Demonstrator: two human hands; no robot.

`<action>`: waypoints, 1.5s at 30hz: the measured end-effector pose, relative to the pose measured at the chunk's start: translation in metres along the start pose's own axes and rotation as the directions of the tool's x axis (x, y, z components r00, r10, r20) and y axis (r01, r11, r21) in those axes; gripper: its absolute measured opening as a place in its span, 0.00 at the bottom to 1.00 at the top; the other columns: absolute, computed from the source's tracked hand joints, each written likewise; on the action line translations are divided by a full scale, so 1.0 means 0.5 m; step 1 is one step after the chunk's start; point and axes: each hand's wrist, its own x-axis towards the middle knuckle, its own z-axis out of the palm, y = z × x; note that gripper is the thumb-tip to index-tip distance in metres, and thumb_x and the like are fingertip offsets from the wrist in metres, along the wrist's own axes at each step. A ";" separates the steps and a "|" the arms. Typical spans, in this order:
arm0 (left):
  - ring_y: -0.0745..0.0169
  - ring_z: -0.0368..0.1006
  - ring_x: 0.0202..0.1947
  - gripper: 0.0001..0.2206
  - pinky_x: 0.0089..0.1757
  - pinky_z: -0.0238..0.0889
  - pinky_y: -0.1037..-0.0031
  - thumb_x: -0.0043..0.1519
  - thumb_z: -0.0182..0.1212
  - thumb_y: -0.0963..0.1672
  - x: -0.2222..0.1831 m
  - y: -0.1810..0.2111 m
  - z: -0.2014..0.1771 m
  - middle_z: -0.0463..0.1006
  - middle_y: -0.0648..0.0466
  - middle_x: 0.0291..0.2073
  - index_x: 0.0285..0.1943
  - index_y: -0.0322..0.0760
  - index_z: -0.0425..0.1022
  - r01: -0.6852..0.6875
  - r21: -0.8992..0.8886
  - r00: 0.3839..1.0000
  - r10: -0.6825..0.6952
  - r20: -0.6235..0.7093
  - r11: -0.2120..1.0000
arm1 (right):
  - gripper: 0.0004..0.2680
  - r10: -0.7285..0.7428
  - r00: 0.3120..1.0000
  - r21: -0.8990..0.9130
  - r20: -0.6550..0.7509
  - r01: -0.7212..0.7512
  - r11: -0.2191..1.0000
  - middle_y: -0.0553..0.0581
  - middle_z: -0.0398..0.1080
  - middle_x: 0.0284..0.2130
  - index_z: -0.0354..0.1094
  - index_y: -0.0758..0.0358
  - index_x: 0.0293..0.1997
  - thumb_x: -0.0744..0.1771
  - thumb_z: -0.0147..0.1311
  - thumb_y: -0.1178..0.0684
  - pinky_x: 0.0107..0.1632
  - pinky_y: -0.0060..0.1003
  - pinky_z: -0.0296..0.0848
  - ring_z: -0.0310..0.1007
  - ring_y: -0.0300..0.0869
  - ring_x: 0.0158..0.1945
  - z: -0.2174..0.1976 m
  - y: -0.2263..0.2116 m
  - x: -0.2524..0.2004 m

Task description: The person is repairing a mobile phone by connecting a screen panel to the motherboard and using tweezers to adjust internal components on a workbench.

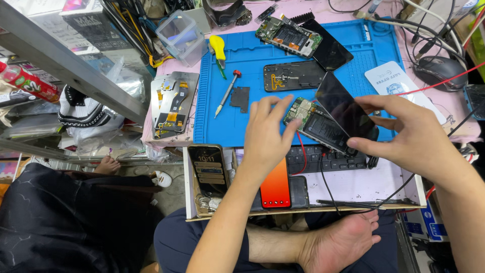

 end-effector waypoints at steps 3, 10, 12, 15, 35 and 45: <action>0.47 0.71 0.48 0.12 0.50 0.68 0.64 0.59 0.66 0.41 0.033 -0.005 0.005 0.79 0.50 0.44 0.51 0.40 0.80 -0.047 -0.033 0.996 0.049 0.073 0.998 | 0.33 0.045 0.998 0.113 0.052 -0.051 0.992 0.53 0.70 0.50 0.64 0.62 0.67 0.54 0.71 0.60 0.55 0.36 0.73 0.71 0.39 0.55 -0.013 0.025 -0.008; 0.49 0.79 0.52 0.12 0.51 0.72 0.64 0.68 0.57 0.41 0.039 0.048 -0.039 0.81 0.47 0.50 0.60 0.38 0.75 0.046 -0.283 0.950 0.046 0.309 0.958 | 0.36 -0.080 0.944 0.708 0.320 -0.182 0.682 0.55 0.69 0.48 0.57 0.64 0.73 0.56 0.73 0.62 0.44 0.33 0.75 0.72 0.42 0.46 -0.019 0.122 -0.056; 0.46 0.77 0.53 0.12 0.51 0.71 0.63 0.69 0.55 0.40 0.030 0.073 -0.045 0.80 0.46 0.52 0.61 0.38 0.74 -0.018 -0.311 0.938 0.124 0.324 0.950 | 0.36 -0.166 0.919 0.824 0.357 -0.226 0.520 0.58 0.68 0.44 0.57 0.66 0.75 0.58 0.75 0.61 0.42 0.34 0.71 0.71 0.44 0.44 0.006 0.158 -0.081; 0.45 0.76 0.51 0.12 0.47 0.70 0.62 0.68 0.56 0.40 0.026 0.089 -0.036 0.78 0.47 0.49 0.60 0.40 0.73 -0.068 -0.261 0.926 0.158 0.343 0.963 | 0.23 -0.072 0.933 0.873 0.353 -0.300 0.384 0.65 0.70 0.44 0.65 0.73 0.60 0.64 0.72 0.52 0.42 0.40 0.72 0.72 0.49 0.43 0.039 0.221 -0.115; 0.53 0.72 0.46 0.19 0.45 0.66 0.63 0.59 0.57 0.37 0.051 0.073 -0.072 0.75 0.52 0.45 0.61 0.42 0.75 -0.351 0.103 0.884 0.294 0.363 0.931 | 0.23 -0.033 0.884 0.777 0.466 -0.392 0.493 0.64 0.76 0.39 0.70 0.77 0.61 0.62 0.69 0.52 0.46 0.38 0.74 0.76 0.47 0.43 0.034 0.153 -0.061; 0.49 0.68 0.41 0.16 0.42 0.62 0.61 0.60 0.67 0.43 -0.184 0.037 -0.103 0.70 0.50 0.37 0.57 0.40 0.77 -0.021 0.076 0.967 0.001 0.254 0.997 | 0.10 -0.069 0.920 0.888 0.385 -0.349 0.298 0.80 0.72 0.47 0.70 0.80 0.44 0.67 0.64 0.59 0.46 0.56 0.75 0.75 0.63 0.47 0.023 0.179 -0.125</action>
